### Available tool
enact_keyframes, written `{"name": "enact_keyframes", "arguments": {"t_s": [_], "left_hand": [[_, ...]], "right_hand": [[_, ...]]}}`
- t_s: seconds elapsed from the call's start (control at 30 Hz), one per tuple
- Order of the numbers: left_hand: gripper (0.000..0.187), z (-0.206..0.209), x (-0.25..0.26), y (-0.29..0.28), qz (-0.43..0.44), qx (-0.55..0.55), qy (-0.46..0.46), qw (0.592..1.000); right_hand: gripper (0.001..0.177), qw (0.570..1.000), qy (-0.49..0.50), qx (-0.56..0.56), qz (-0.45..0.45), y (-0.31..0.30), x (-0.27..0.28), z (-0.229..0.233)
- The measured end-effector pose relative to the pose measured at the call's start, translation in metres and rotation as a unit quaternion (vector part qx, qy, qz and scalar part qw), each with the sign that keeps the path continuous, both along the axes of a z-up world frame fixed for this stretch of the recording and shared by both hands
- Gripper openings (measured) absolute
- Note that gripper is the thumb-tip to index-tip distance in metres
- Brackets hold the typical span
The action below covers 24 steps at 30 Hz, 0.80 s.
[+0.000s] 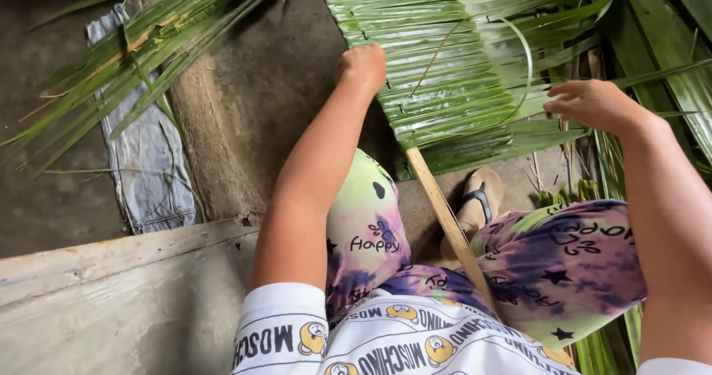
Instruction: Weaving individual palm leaves over a wooden support to create a thatched panel
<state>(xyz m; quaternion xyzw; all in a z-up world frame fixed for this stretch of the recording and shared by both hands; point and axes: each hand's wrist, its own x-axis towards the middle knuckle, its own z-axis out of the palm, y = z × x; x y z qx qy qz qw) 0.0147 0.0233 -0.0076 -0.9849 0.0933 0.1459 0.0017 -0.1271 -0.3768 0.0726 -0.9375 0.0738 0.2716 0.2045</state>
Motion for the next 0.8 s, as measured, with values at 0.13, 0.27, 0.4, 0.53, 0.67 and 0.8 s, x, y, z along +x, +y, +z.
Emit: {"name": "enact_keyframes", "arguments": {"t_s": [0.13,0.27,0.4,0.53,0.67,0.8], "left_hand": [[0.084,-0.063,0.023,0.025,0.015,-0.073,0.135,0.988],[0.093,0.021,-0.019,0.018,0.045,-0.176,0.252,0.950],[0.080,0.020,-0.025,0.024,0.048,-0.220,0.215,0.950],[0.062,0.030,-0.032,0.017,0.029,-0.175,0.145,0.973],[0.065,0.032,-0.025,0.013,0.001,-0.123,0.143,0.982],[0.073,0.044,-0.022,0.010,-0.012,-0.053,0.182,0.982]], "right_hand": [[0.053,0.995,0.005,0.007,-0.102,-0.039,-0.025,0.008],[0.045,0.982,-0.089,-0.149,-0.077,-0.191,-0.084,-0.144],[0.066,0.955,-0.040,-0.211,-0.203,-0.220,-0.184,-0.216],[0.076,0.925,-0.048,-0.187,-0.327,-0.221,-0.241,-0.241],[0.068,0.910,-0.027,-0.235,-0.340,-0.245,-0.280,-0.285],[0.065,0.896,-0.058,-0.232,-0.373,-0.245,-0.303,-0.311]]}}
